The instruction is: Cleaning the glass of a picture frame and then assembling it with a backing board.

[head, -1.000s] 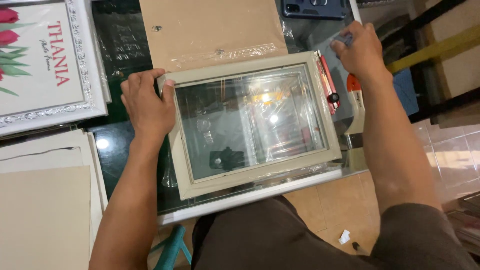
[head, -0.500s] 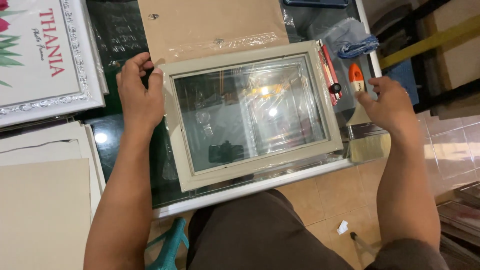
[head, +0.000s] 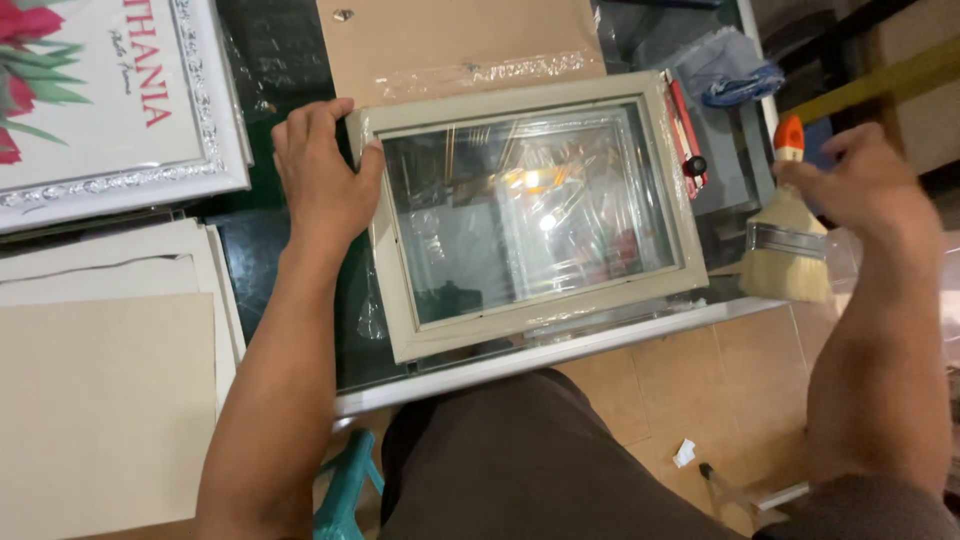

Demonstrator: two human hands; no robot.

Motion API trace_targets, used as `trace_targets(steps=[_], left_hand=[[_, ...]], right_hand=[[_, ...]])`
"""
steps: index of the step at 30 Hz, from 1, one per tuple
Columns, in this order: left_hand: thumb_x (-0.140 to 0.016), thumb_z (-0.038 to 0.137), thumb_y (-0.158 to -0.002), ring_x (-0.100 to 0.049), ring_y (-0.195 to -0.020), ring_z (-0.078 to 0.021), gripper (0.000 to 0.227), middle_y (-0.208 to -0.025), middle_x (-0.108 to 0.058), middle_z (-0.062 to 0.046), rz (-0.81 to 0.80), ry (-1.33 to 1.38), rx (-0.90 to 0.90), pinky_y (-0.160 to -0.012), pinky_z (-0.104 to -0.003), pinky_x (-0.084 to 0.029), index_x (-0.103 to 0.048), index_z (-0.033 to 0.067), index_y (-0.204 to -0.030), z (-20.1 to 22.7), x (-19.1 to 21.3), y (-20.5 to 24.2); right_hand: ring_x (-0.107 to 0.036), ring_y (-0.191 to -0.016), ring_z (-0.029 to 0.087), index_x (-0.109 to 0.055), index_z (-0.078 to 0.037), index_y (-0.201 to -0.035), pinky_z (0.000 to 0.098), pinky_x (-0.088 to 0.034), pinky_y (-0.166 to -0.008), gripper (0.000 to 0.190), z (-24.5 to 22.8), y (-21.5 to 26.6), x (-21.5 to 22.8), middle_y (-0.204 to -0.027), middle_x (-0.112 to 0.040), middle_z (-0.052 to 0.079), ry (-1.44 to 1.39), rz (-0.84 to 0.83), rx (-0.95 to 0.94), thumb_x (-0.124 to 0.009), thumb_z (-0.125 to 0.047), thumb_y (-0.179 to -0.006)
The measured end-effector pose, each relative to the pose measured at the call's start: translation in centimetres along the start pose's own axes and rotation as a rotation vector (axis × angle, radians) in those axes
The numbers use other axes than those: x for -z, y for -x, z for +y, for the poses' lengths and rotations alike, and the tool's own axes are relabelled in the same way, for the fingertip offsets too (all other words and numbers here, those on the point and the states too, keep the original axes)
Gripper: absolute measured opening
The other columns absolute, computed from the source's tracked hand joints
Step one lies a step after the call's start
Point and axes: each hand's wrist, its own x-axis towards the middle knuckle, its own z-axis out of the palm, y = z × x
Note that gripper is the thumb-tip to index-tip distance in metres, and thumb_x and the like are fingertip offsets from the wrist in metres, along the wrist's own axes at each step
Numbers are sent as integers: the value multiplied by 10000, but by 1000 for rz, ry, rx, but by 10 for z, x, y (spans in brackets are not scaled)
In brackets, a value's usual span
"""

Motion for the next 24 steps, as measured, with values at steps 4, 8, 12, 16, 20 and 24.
trace_targets(steps=[4, 8, 12, 16, 20, 24], left_hand=[[-732, 149, -894, -491, -1110, -368, 435, -1252, -582, -157, 6, -4, 17, -960, -466, -407, -602, 42, -1296, -5, -5, 0], [-724, 150, -900, -486, -1109, -358, 423, -1238, -582, -148, -2, 14, 23, -966, -457, -398, -603, 47, -1291, -3, -5, 0], [-721, 152, -915, -500, -1094, -362, 382, -1220, -597, -154, 50, 14, -4, -947, -459, -412, -617, 35, -1263, -6, -8, 1], [-699, 142, -928, -512, -1086, -354, 344, -1206, -599, -151, 44, 20, 28, -952, -462, -413, -627, 34, -1247, -5, -8, 0], [-634, 94, -941, -525, -1070, -352, 276, -1191, -612, -141, 81, 38, 24, -935, -453, -424, -642, 53, -1214, -6, -9, 0], [-606, 14, -898, -534, -1061, -343, 315, -1194, -613, -117, 93, 72, 25, -931, -442, -439, -654, 64, -1205, -9, -10, 1]], right_hand=[[-689, -943, 465, -547, 131, -1342, 541, -524, -854, 742, 30, -36, -47, -1069, -704, 332, 25, -101, -18, -777, -474, -979], [-689, -919, 488, -605, 125, -1241, 549, -534, -808, 554, 54, -52, -66, -1058, -705, 337, 39, -2, -79, -824, -269, -918], [-721, -899, 429, -729, 70, -1269, 542, -550, -829, 347, 23, -24, -35, -1061, -749, 309, 33, -70, -39, -764, -90, -962], [-726, -774, 343, -698, 108, -1255, 428, -620, -621, 296, 18, 1, -11, -955, -711, 272, 15, 290, 296, -785, 70, -974], [-647, -1190, 413, -453, 69, -1335, 434, -626, -960, 316, -53, 57, 4, -1311, -549, 302, -839, 194, 724, -482, 200, -1049], [-651, -934, 188, -509, -80, -1175, 261, -637, -752, 259, -182, 91, -26, -1232, -630, 140, -1384, -145, 1105, -589, 67, -977]])
